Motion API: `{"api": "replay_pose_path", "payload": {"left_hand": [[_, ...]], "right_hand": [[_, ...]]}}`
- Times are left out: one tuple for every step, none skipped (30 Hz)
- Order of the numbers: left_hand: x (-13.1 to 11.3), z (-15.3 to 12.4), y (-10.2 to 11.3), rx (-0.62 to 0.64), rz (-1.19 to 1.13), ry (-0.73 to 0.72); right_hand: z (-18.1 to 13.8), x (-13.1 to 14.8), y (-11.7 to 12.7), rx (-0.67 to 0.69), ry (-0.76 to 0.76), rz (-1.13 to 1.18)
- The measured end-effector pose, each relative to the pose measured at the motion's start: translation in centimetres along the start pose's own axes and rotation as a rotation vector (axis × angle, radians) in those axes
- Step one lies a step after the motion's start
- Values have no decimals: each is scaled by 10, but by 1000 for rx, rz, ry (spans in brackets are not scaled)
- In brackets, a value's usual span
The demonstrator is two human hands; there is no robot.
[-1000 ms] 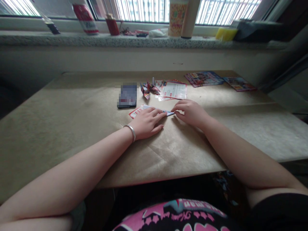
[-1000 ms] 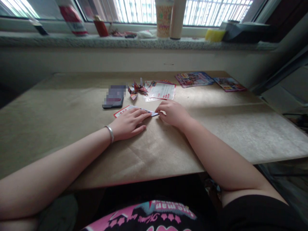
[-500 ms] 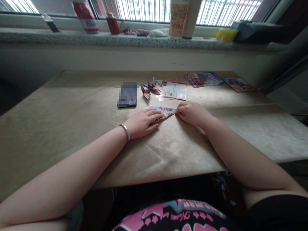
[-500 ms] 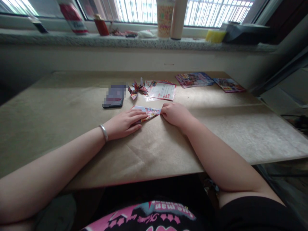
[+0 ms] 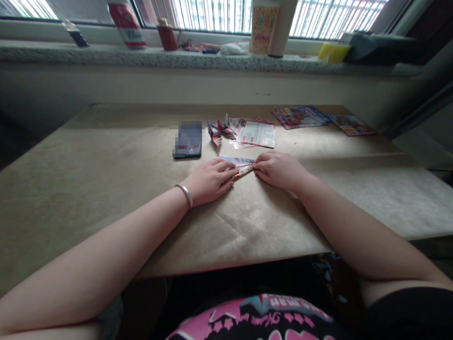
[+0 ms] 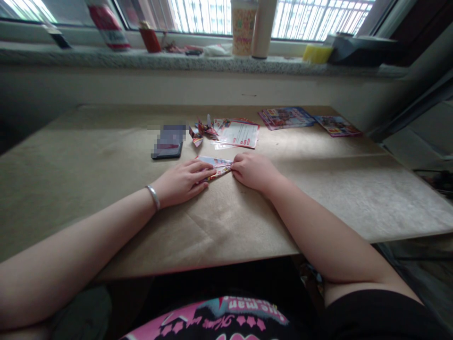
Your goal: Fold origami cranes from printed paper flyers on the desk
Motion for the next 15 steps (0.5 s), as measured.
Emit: {"api": "replay_pose_path", "payload": {"left_hand": [[-2,1,0,-6,5,-16],[-3,1,0,-10,7,-28],[-3,2,0,-15,8,-32],[-3,2,0,-22,8,-28],[-3,3,0,-28,8,-21],[-2,3,0,-35,9,-13],[0,3,-1,-43,11,-6],[1,3,-1,-53,15,1],[3,3,0,-65,21,8],[5,3,0,-75,28,11],[6,3,0,-82,37,14],[6,3,-1,-84,47,15],[6,3,-1,-83,58,12],[5,3,-1,-81,67,3],[4,3,-2,-78,73,-10]], "right_hand": [[0,1,-1,-6,15,5],[0,2,-2,-12,30,9],[1,3,-2,-19,46,13],[1,3,-2,-27,63,17],[1,4,-3,-36,80,21],[1,5,-3,-44,94,24],[0,6,-3,-49,106,25],[0,7,-3,-52,116,25],[0,8,-3,-54,124,24],[0,9,-2,-56,127,22],[0,11,-2,-59,125,21],[1,12,-2,-61,119,21],[1,13,-2,-62,111,21],[1,14,-2,-61,102,23],[2,15,-1,-59,90,25]]}}
Point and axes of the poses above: each hand's wrist, its own z-axis towards the middle knuckle, its own y-axis out of the back of the hand, x = y × z, the point moved 5 cm from there along z, towards the middle knuckle, and after that the axes turned 7 degrees about -z, right-handed, at the moved point
